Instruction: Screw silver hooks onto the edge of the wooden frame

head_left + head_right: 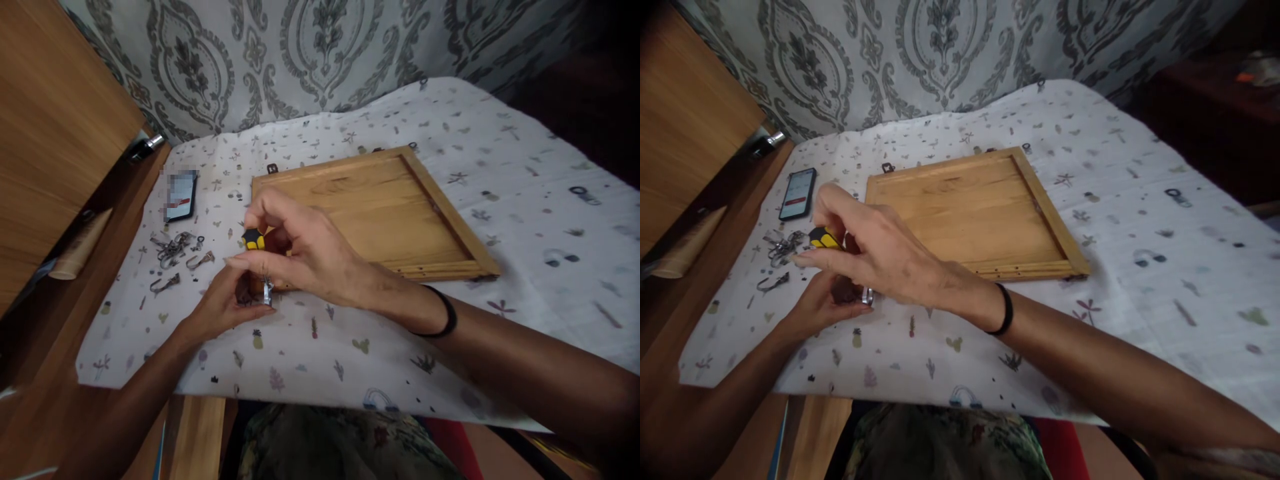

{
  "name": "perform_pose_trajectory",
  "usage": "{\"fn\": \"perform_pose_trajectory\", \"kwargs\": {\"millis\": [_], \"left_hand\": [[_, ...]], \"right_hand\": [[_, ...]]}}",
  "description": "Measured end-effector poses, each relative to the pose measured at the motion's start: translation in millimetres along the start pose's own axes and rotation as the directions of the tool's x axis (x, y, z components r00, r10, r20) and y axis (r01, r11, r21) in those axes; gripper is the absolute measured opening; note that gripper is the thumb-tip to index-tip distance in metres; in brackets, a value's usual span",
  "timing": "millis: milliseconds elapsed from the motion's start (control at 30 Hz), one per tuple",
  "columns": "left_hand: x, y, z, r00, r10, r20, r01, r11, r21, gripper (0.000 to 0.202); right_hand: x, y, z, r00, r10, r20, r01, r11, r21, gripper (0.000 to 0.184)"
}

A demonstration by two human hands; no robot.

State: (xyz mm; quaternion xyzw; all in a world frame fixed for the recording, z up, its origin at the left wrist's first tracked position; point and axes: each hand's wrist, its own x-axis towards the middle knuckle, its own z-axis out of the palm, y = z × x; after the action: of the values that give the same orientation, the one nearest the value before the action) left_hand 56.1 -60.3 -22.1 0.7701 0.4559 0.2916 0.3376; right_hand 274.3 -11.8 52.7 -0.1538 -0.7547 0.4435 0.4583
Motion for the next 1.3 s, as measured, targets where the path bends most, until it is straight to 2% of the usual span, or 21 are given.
{"fn": "perform_pose_trajectory", "kwargs": {"millis": [67,200,367,533,733,800,900,967,1033,1100,1167,1300], "left_hand": [[0.7,3.6,-0.4,0.999,-0.031,0.012,0.031,0.999,-0.013,0.048],[1.4,7.7,-1.1,0.998,-0.068,0.006,0.068,0.998,-0.018,0.049],[0.9,3.7,0.3,1.0,-0.019,0.002,0.019,0.999,-0.03,0.048],[3.5,7.3,0.8,0.999,0.053,0.011,-0.052,0.993,-0.102,0.049],[4.3,8.1,-1.7,1.0,0.007,-0.024,-0.006,0.999,0.04,0.063],[3.8,8.2,-2.0,1.0,-0.007,-0.024,0.008,0.999,0.042,0.061],[3.5,11.7,-1.6,0.999,-0.048,-0.014,0.048,0.999,-0.006,0.054],[3.6,14.6,-1.1,0.996,-0.084,0.005,0.084,0.995,-0.058,0.05],[3.7,15.8,-0.6,0.994,-0.102,0.039,0.106,0.989,-0.104,0.044],[3.3,14.8,-0.5,0.991,-0.11,0.074,0.118,0.986,-0.119,0.039],[2.5,12.8,-0.4,0.991,-0.114,0.076,0.122,0.986,-0.11,0.039],[1.0,9.9,0.7,0.994,-0.108,0.027,0.109,0.991,-0.071,0.039]], "right_hand": [[1.1,-2.5,-5.0,0.998,0.008,0.06,-0.009,1.0,0.016,0.012],[3.1,-4.7,-9.9,0.992,0.0,0.128,-0.009,0.998,0.069,0.017],[2.7,-9.2,-8.0,0.994,0.029,0.109,-0.034,0.999,0.039,0.012],[0.6,-10.2,-6.1,0.99,-0.044,0.13,0.046,0.999,-0.012,0.016],[2.8,-7.5,-6.7,0.991,-0.061,0.116,0.065,0.998,-0.024,0.021],[6.4,-8.3,-5.8,0.991,-0.041,0.125,0.042,0.999,-0.007,0.02],[14.3,-10.0,-1.9,0.97,0.094,0.224,-0.129,0.981,0.147,0.016],[20.0,-9.1,2.8,0.93,0.167,0.327,-0.277,0.905,0.323,0.014],[25.0,-5.6,9.0,0.906,0.159,0.392,-0.347,0.81,0.473,0.013],[28.6,-0.5,15.8,0.907,0.123,0.403,-0.348,0.757,0.553,0.019],[30.4,4.0,22.4,0.923,0.092,0.374,-0.315,0.739,0.595,0.025],[29.4,5.0,33.8,0.961,0.118,0.25,-0.247,0.774,0.583,0.028]]}}
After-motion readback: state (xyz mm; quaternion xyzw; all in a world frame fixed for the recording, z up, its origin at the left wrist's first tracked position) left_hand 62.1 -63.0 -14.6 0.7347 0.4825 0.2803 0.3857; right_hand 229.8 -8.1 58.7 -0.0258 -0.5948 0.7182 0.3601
